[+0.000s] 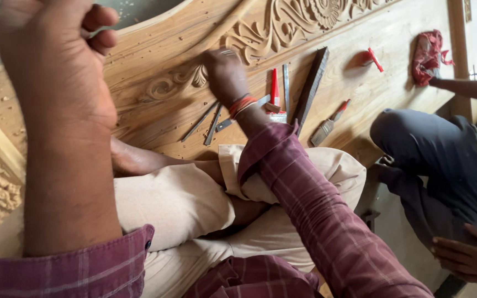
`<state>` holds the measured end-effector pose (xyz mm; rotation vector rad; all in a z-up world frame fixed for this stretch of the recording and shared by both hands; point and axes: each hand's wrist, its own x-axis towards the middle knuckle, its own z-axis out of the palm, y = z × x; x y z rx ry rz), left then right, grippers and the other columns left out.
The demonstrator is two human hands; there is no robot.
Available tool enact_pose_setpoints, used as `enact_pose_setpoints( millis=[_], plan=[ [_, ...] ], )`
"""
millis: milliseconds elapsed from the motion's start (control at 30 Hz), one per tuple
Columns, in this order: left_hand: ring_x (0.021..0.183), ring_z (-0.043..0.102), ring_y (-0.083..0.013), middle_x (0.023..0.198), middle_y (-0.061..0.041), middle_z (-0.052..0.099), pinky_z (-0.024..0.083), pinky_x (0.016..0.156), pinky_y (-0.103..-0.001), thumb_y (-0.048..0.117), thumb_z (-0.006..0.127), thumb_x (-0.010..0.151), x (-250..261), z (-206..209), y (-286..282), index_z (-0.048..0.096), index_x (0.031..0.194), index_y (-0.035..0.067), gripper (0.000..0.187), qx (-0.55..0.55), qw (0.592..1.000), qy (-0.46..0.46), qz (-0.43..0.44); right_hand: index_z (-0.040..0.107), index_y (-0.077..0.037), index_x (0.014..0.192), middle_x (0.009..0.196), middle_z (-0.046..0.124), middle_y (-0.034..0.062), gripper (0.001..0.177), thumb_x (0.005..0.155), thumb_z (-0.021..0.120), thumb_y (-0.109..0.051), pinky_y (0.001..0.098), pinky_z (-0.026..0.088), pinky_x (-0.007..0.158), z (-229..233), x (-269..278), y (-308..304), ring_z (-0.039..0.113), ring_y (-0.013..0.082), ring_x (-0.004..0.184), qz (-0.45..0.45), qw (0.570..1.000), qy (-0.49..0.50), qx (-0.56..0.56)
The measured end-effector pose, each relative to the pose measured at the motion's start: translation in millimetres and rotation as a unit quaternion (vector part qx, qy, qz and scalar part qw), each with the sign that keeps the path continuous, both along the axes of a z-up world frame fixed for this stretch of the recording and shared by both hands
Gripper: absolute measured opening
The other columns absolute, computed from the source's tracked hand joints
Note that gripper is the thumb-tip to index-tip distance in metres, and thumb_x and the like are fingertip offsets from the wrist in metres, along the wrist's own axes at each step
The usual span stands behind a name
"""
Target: The person sits cross-legged on the floor and carves intricate floral patterns into a large wooden panel using a chisel and a wooden mallet. They repeatedly strike the chisel to shape the wood and occasionally use a brush to clear away wood shavings.
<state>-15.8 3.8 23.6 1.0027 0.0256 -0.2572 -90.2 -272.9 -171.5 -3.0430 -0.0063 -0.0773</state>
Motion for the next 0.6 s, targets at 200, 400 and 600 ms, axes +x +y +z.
enact_pose_setpoints(
  millis=[200,400,600],
  plan=[
    [0.079,0.062,-0.0125,0.089,-0.001,0.066,0.048,0.072,-0.028,0.007,0.069,0.103,2.4,3.1,-1.9,0.068,0.099,0.01,0.005,-0.019,1.0,-0.006,0.001,0.079,-0.022,0.103,0.108,0.075,-0.003,0.024,0.093,0.063,-0.007,0.0463,0.052,0.1,-4.6,8.1,-8.9,0.07,0.0134,0.097,0.096,0.99,-0.083,-0.066],
    [0.075,0.06,-0.0105,0.086,-0.001,0.065,0.046,0.069,-0.026,0.01,0.07,0.104,-1.0,5.0,-4.4,0.066,0.095,0.009,0.009,-0.001,1.0,-0.015,-0.004,0.077,-0.016,0.114,0.113,0.074,0.004,0.029,0.101,0.058,0.001,0.0334,0.057,0.087,4.4,15.3,-28.7,0.068,0.0176,0.096,0.188,0.982,-0.004,0.017],
    [0.075,0.062,-0.0102,0.083,0.0,0.066,0.05,0.07,-0.025,0.013,0.069,0.102,1.4,3.4,0.0,0.067,0.093,0.01,0.01,0.012,1.0,-0.002,0.009,0.079,-0.021,0.114,0.112,0.076,0.0031,0.039,0.098,0.054,0.005,0.0329,0.058,0.073,7.2,27.6,-19.2,0.067,0.0162,0.083,0.146,0.989,0.026,-0.014]
  ],
)
